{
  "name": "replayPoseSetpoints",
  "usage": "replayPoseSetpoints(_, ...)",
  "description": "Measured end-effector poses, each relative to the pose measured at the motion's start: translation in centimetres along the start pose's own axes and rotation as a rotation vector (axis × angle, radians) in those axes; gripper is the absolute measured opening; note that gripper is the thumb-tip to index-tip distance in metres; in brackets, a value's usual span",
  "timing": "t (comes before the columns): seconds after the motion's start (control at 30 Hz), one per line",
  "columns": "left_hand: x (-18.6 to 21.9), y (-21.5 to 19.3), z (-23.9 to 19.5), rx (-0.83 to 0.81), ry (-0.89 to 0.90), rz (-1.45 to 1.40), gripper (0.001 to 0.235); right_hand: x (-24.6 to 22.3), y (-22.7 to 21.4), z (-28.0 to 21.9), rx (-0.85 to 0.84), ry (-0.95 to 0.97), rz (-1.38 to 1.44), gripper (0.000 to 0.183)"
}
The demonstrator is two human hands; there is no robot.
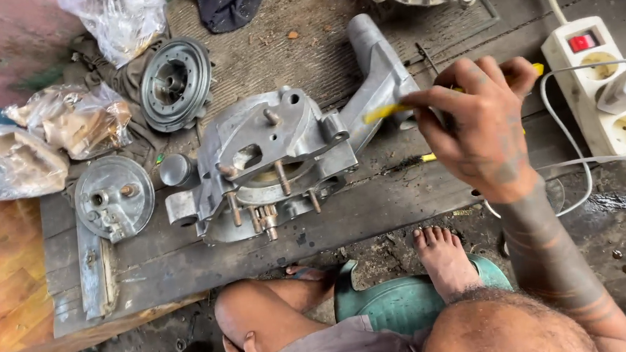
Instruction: Cleaning a motorcycle engine casing using a small brush to remove dirt and grime from the surface and crevices.
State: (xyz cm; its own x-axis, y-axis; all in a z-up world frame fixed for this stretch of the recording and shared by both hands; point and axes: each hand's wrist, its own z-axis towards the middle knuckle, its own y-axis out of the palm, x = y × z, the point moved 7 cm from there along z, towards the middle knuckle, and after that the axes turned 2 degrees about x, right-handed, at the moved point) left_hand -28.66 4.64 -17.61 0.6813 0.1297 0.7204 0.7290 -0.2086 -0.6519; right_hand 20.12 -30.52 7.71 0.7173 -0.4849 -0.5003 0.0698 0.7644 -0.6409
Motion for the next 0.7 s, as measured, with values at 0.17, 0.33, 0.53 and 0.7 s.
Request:
replayPoseSetpoints(0.17,1.6,-0.2,-1.1,-0.044,-0.042,0.096,0.08,-1.4,2.2,-0.5,-0.29,0.071,0.276,0.025)
replayPoseSetpoints(0.33,0.9,-0.3,-0.8,-0.052,0.019,0.048,0.078,0.8,-0.9,-0.1,-0.096,0.146,0.035,0.022)
replayPoseSetpoints(0.53,6.2,-0.2,-3.9,-0.064,0.017,0.093,0.074,1.5,3.1,-0.9,-0.153,0.094,0.142,0.026)
replayPoseSetpoints(0.7,4.2,-0.6,-2.5,-0.083,0.126,0.034,0.072,0.4,2.0,-1.2,-0.165,0.142,0.145,0.018)
